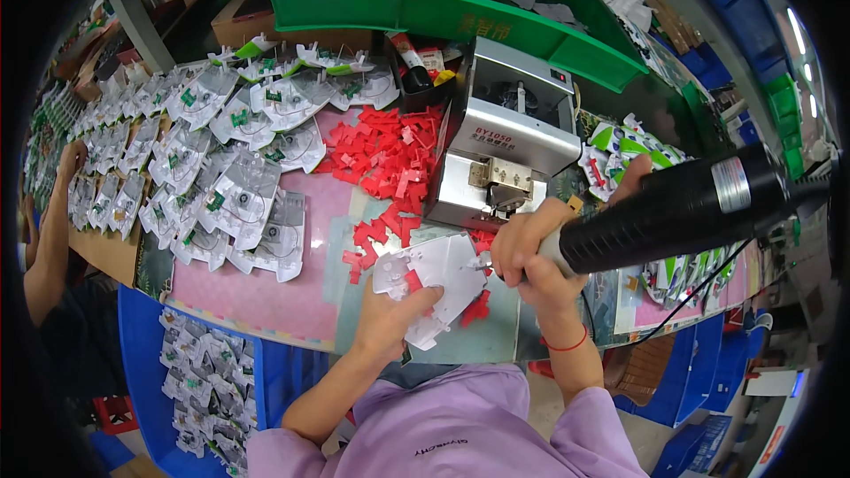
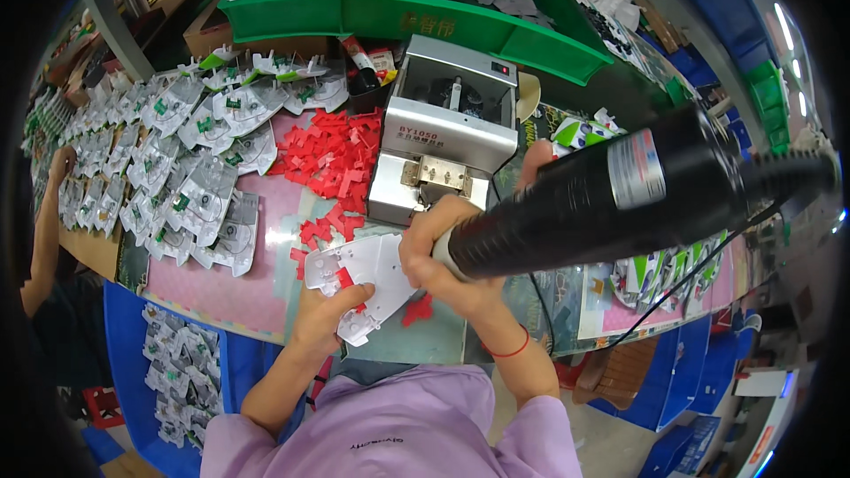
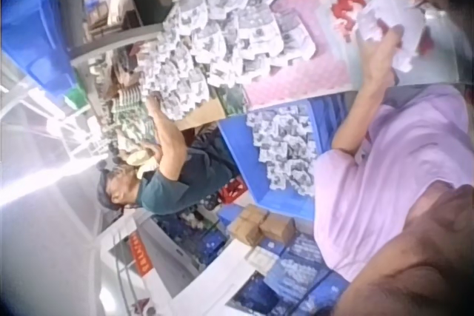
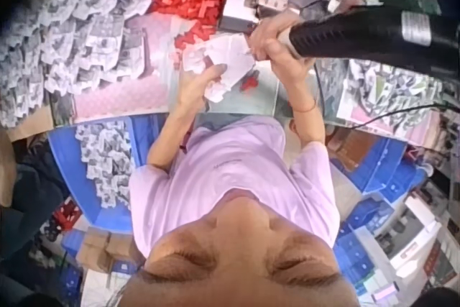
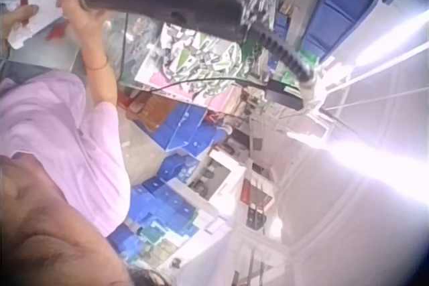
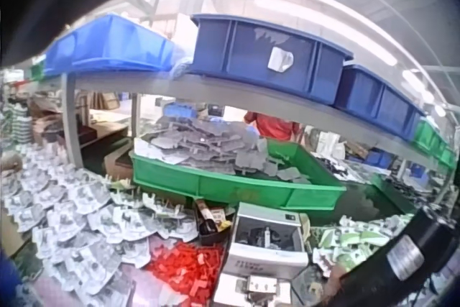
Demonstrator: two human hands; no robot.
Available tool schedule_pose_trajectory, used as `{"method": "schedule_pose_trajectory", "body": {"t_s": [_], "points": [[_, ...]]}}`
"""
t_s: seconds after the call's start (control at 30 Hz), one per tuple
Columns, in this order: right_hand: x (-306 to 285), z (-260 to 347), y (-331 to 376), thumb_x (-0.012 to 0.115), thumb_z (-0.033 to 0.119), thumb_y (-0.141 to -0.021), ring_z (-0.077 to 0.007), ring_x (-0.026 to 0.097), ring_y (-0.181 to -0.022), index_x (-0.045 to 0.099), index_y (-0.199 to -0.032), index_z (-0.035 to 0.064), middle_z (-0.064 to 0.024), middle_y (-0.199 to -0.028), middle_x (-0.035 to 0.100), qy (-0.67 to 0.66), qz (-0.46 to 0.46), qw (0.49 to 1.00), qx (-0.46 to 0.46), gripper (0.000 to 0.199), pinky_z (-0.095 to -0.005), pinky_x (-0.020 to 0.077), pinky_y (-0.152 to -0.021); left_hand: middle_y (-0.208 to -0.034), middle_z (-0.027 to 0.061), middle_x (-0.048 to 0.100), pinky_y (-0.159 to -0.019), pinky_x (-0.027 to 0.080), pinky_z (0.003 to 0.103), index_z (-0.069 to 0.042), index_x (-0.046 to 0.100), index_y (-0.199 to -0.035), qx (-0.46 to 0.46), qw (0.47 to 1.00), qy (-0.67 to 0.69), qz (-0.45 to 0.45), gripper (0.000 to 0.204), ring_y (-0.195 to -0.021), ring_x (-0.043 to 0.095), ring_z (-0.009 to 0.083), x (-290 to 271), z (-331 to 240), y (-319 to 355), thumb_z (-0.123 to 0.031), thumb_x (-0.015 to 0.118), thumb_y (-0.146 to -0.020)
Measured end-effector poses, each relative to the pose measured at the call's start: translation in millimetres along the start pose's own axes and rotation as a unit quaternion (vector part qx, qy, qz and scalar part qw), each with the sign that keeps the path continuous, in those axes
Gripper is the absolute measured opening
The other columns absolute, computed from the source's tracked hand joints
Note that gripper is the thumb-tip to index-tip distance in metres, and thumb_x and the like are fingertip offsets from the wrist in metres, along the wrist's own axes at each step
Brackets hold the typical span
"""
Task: Assembling plastic toy components at a factory workbench using a heat gun and manual insertion of small parts.
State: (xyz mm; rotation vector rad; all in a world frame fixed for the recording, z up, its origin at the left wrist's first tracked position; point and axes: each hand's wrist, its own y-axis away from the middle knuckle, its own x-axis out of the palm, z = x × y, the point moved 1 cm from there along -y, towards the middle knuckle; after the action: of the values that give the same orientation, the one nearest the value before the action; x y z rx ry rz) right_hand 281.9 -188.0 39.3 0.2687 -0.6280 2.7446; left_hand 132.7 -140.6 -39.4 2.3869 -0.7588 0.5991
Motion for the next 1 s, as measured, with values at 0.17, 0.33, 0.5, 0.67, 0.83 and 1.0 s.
{"method": "schedule_pose_trajectory", "body": {"t_s": [0.17,0.33,0.5,0.67,0.83,1.0], "points": [[0,-1,10,0.065,0.018,-0.075,-0.0145,0.046,-0.046,0.047,-0.071,0.0037,-0.0063,-0.053,0.049,0.016,0.045,0.998,-0.030,0.023,-0.0257,0.0408,-0.046,-0.083,0.0075,0.060,-0.060,0.049,0.027,0.002,0.054,-0.097,-0.034,0.999,0.018,0.029,0.032,-0.068,0.059,0.0134,8,-8,8,0.003,0.064,-0.067],[1,1,15,0.067,0.017,-0.074,-0.0159,0.049,-0.047,0.050,-0.070,0.0034,-0.0073,-0.054,0.051,0.013,0.084,0.996,-0.031,0.022,-0.0264,0.0420,-0.046,-0.084,0.0071,0.060,-0.060,0.049,0.027,0.001,0.054,-0.098,-0.060,0.997,0.012,0.046,0.033,-0.069,0.060,0.0137,8,-12,14,0.003,0.064,-0.067],[-3,9,17,0.068,0.002,-0.066,-0.0161,0.054,-0.057,0.052,-0.071,0.0034,-0.0059,-0.062,0.054,-0.033,0.145,0.989,-0.006,0.017,-0.0258,0.0423,-0.055,-0.083,0.0070,0.061,-0.061,0.050,0.028,0.001,0.053,-0.099,-0.089,0.994,0.017,0.061,0.036,-0.070,0.060,0.0139,13,-22,19,0.004,0.065,-0.066],[1,26,15,0.073,0.007,-0.064,-0.0195,0.054,-0.055,0.055,-0.068,0.0045,-0.0064,-0.060,0.055,-0.033,0.179,0.983,0.002,0.019,-0.0283,0.0423,-0.053,-0.082,0.0068,0.061,-0.058,0.049,0.028,0.000,0.054,-0.098,-0.094,0.993,0.004,0.072,0.037,-0.067,0.060,0.0133,14,-30,23,0.004,0.067,-0.064],[-7,20,15,0.073,0.010,-0.067,-0.0200,0.054,-0.054,0.056,-0.071,0.0060,-0.0060,-0.059,0.054,0.001,0.209,0.978,-0.003,0.018,-0.0300,0.0437,-0.053,-0.077,0.0065,0.060,-0.054,0.047,0.026,0.001,0.055,-0.095,-0.046,0.994,-0.073,0.061,0.032,-0.062,0.057,0.0115,11,-20,20,0.000,0.067,-0.065],[-11,9,6,0.069,0.009,-0.071,-0.0186,0.053,-0.055,0.054,-0.079,0.0035,-0.0059,-0.061,0.054,0.010,0.084,0.992,-0.096,0.018,-0.0290,0.0449,-0.054,-0.074,0.0060,0.060,-0.053,0.045,0.024,0.002,0.056,-0.092,-0.021,0.993,-0.098,0.061,0.027,-0.060,0.056,0.0105,5,-2,9,-0.004,0.066,-0.067]]}}
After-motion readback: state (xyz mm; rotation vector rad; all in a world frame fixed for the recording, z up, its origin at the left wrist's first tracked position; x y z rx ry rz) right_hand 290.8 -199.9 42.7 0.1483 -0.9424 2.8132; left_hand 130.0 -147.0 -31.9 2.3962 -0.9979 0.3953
